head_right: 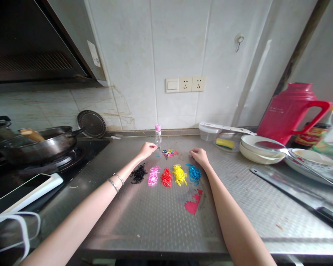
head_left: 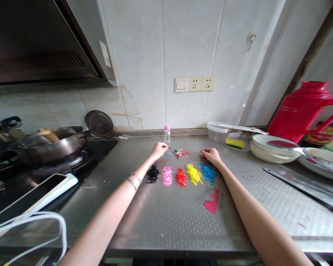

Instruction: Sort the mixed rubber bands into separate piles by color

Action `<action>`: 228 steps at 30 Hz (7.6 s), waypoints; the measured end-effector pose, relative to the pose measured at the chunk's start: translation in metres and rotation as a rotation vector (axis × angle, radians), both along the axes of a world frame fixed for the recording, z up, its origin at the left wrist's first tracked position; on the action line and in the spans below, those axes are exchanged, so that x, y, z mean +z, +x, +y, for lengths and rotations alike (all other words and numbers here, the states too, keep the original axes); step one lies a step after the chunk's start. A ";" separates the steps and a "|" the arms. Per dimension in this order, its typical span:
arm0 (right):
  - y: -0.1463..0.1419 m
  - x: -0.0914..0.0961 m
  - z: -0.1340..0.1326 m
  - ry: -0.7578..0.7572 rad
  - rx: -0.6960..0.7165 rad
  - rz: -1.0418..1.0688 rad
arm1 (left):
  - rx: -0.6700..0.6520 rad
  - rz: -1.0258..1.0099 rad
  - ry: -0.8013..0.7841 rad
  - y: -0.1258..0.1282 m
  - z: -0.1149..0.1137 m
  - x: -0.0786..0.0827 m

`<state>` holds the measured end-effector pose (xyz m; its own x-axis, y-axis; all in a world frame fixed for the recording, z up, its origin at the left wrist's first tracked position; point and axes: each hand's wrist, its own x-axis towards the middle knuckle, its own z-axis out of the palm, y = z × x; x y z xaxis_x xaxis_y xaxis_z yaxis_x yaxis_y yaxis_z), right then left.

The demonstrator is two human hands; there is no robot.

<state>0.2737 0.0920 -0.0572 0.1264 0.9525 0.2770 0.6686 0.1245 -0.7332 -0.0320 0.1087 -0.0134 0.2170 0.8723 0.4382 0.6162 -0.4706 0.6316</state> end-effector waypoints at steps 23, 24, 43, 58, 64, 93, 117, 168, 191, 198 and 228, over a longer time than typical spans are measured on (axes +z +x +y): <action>-0.001 0.002 -0.003 0.032 0.004 -0.060 | -0.127 0.063 -0.361 -0.081 -0.072 0.025; -0.001 0.003 -0.004 0.034 0.004 -0.064 | -0.143 0.076 -0.392 -0.084 -0.074 0.025; -0.004 0.002 -0.004 0.038 0.004 -0.148 | -0.105 0.030 -0.463 -0.095 -0.079 0.020; -0.103 0.049 -0.022 0.158 0.364 -0.434 | 0.025 -0.001 -0.292 -0.096 -0.074 0.016; -0.148 0.058 -0.025 0.154 0.512 -0.777 | 0.007 0.000 -0.274 -0.096 -0.072 0.013; -0.050 0.065 -0.047 0.134 0.387 -0.480 | -0.023 -0.055 -0.286 -0.097 -0.069 0.003; 0.028 0.018 -0.056 0.021 0.084 -0.072 | -0.003 -0.042 -0.280 -0.086 -0.075 0.000; 0.016 0.009 -0.055 0.039 -0.026 -0.051 | 0.079 0.458 -0.197 0.058 -0.037 -0.005; 0.013 0.012 -0.057 0.024 -0.041 -0.077 | -0.217 0.135 -0.366 -0.067 -0.052 0.029; 0.016 0.007 -0.052 0.011 -0.054 -0.091 | -0.331 0.196 -0.470 -0.091 -0.062 0.020; -0.043 0.020 -0.008 0.069 0.142 -0.275 | -0.068 0.009 -0.390 -0.101 -0.057 0.013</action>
